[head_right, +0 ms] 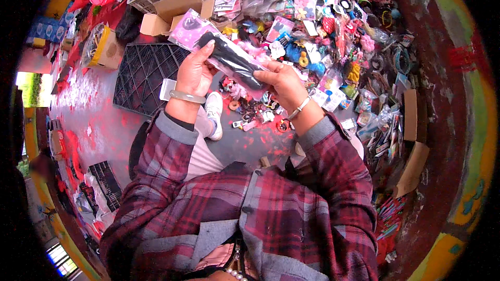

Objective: The person sits on the floor and sorts through a large pile of miscellaneous items, including hair accessories and packaged goods. They pick up various objects, inspect them, and place them into a black plastic crate.

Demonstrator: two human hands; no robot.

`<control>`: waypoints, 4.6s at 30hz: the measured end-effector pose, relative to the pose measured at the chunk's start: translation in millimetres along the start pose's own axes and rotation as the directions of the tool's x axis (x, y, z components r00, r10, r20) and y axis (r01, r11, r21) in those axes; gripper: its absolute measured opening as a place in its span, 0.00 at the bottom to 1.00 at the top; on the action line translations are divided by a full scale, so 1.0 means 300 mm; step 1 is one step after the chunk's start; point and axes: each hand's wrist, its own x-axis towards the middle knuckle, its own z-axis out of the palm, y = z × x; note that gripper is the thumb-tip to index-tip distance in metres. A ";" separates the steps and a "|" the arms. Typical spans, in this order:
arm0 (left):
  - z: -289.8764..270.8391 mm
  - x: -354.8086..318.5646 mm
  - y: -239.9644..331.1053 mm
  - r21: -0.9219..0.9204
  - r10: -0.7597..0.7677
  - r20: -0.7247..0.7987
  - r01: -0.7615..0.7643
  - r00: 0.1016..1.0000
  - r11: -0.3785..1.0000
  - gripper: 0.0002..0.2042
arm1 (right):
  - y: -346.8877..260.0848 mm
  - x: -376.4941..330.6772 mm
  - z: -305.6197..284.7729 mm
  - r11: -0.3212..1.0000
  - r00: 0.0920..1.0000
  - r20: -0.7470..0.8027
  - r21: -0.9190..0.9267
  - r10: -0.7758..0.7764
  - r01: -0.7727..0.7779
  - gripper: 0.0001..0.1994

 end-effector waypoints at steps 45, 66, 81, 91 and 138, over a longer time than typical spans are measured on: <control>-0.042 0.066 0.104 -0.174 0.277 -0.148 -0.301 0.949 0.938 0.16 | 0.007 0.050 -0.060 0.997 0.999 -0.018 0.063 0.036 -0.035 0.11; 0.011 0.035 0.077 -0.377 0.010 0.086 0.024 0.996 0.926 0.29 | -0.043 0.029 -0.026 0.082 0.433 0.255 -0.778 -0.865 0.623 0.21; -0.010 0.049 0.036 -0.177 0.120 -0.053 -0.127 0.991 0.976 0.13 | -0.024 0.034 -0.051 0.398 0.606 0.023 -0.734 -0.795 0.550 0.19; 0.038 0.031 0.021 -0.126 0.110 0.150 -0.092 0.983 0.988 0.14 | -0.012 0.036 -0.055 0.988 0.995 0.098 0.153 -0.017 0.001 0.27; -0.070 0.046 0.145 0.018 0.528 -0.211 -0.537 0.822 0.843 0.13 | -0.006 0.027 -0.035 0.950 0.985 -0.002 0.265 -0.170 0.165 0.17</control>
